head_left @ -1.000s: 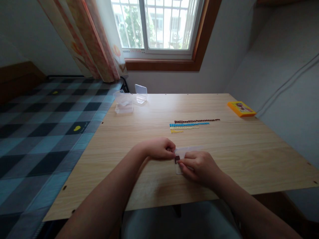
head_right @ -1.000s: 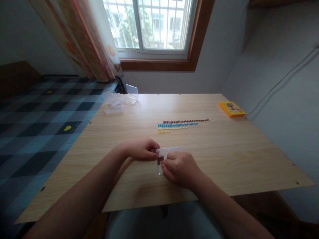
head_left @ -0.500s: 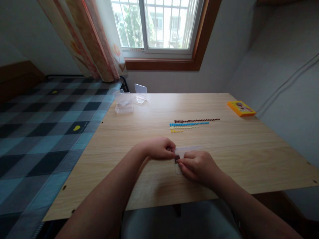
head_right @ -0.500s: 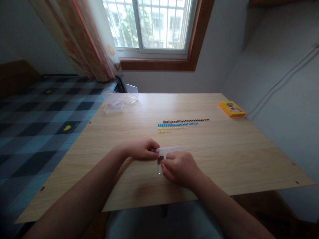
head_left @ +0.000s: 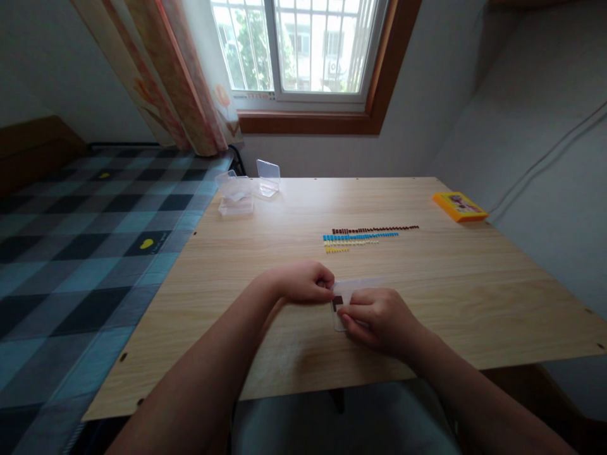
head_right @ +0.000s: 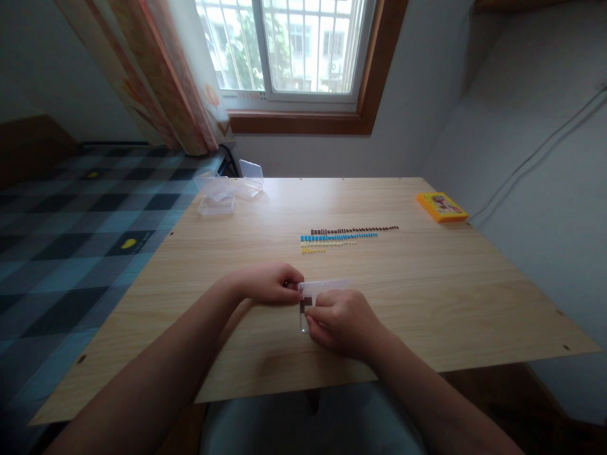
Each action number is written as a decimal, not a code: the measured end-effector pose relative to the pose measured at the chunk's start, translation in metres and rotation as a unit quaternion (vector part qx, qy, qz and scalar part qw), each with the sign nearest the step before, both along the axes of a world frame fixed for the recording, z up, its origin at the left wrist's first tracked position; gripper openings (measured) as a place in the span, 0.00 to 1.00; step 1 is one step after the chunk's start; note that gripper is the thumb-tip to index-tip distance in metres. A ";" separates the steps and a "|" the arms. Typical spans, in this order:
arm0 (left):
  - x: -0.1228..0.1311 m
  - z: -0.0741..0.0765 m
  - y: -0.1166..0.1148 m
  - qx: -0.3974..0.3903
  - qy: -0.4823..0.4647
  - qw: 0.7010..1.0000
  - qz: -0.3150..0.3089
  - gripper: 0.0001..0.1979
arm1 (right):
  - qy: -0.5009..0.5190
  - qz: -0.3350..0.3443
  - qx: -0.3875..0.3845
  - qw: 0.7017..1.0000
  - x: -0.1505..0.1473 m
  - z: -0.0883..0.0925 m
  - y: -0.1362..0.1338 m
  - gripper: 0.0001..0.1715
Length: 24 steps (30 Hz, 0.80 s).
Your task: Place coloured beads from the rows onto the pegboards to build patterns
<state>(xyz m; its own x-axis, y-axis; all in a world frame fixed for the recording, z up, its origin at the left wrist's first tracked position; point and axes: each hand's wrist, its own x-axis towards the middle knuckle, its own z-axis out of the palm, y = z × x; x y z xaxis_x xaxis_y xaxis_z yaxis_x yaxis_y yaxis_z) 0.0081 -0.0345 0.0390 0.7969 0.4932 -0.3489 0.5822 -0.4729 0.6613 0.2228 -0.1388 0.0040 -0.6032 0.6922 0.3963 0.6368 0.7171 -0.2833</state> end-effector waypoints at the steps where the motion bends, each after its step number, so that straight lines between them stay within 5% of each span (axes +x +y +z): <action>1: 0.000 0.000 0.000 0.002 0.000 1.000 0.000 0.09 | 0.001 0.003 0.004 1.000 0.000 0.000 0.000 0.17; 12: 0.000 -0.002 0.001 0.005 -0.006 1.000 -0.005 0.10 | 0.004 0.002 0.011 1.000 0.000 0.002 0.000 0.16; 24: 0.000 -0.001 0.000 -0.003 -0.008 1.000 0.006 0.10 | -0.013 -0.080 0.010 0.997 0.001 -0.001 0.001 0.20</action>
<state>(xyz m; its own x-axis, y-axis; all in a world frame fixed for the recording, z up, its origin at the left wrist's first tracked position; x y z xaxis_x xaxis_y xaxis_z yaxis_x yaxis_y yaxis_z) 0.0076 -0.0345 0.0379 0.7967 0.5003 -0.3391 0.5771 -0.4631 0.6726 0.2235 -0.1378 0.0031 -0.4951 0.7729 0.3968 0.7508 0.6105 -0.2523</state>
